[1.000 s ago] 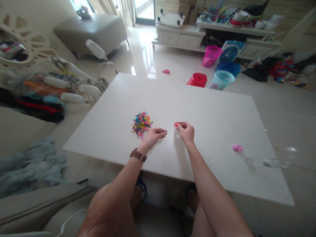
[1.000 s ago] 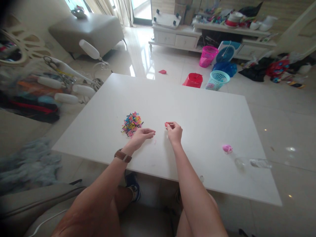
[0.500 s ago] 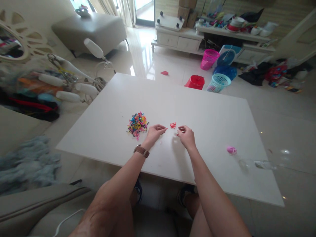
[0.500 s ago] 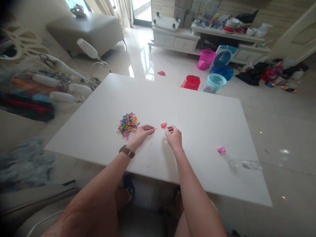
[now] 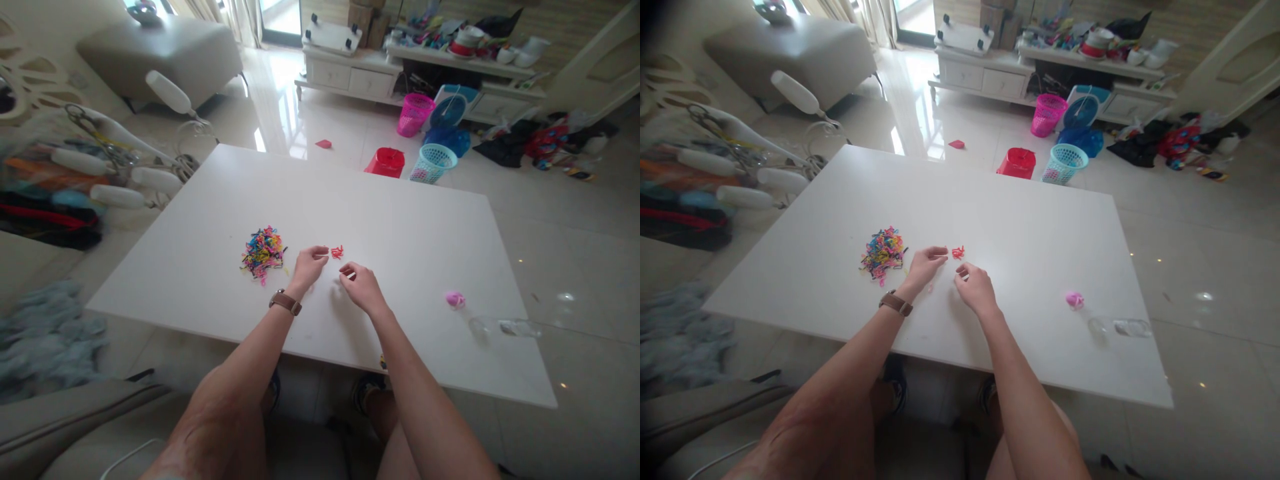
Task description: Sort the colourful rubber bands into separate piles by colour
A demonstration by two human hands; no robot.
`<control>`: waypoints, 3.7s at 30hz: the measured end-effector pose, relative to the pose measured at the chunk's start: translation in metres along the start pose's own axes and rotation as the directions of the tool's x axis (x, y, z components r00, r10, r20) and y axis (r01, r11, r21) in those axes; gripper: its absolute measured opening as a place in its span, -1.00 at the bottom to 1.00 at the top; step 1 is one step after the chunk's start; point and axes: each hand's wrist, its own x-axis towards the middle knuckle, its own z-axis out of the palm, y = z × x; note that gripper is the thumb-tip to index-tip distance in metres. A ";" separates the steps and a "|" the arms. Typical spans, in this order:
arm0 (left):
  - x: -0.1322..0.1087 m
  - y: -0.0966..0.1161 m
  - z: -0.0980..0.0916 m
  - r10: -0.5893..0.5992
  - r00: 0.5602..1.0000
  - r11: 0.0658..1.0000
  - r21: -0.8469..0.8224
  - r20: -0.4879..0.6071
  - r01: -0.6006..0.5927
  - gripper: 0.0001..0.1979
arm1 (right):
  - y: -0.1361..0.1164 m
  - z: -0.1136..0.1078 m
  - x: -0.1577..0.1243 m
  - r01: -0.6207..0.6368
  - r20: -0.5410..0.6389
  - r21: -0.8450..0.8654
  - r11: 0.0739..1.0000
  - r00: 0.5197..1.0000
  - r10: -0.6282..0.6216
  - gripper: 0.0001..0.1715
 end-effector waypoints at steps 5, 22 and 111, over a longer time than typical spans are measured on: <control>-0.008 -0.001 -0.037 -0.014 0.995 0.870 0.491 0.096 -0.035 -0.90 | -0.003 0.004 -0.001 0.019 0.045 -0.103 0.995 0.999 -0.014 -0.85; -0.028 -0.002 -0.050 -0.110 0.959 0.958 0.286 0.263 0.031 -0.90 | -0.017 0.024 0.002 0.043 0.090 -0.041 0.998 0.995 -0.039 -0.91; -0.053 0.014 -0.069 -0.083 0.942 0.988 -0.096 0.326 0.120 -0.67 | -0.035 0.024 0.002 0.023 -0.024 0.464 0.885 1.000 -0.014 -0.90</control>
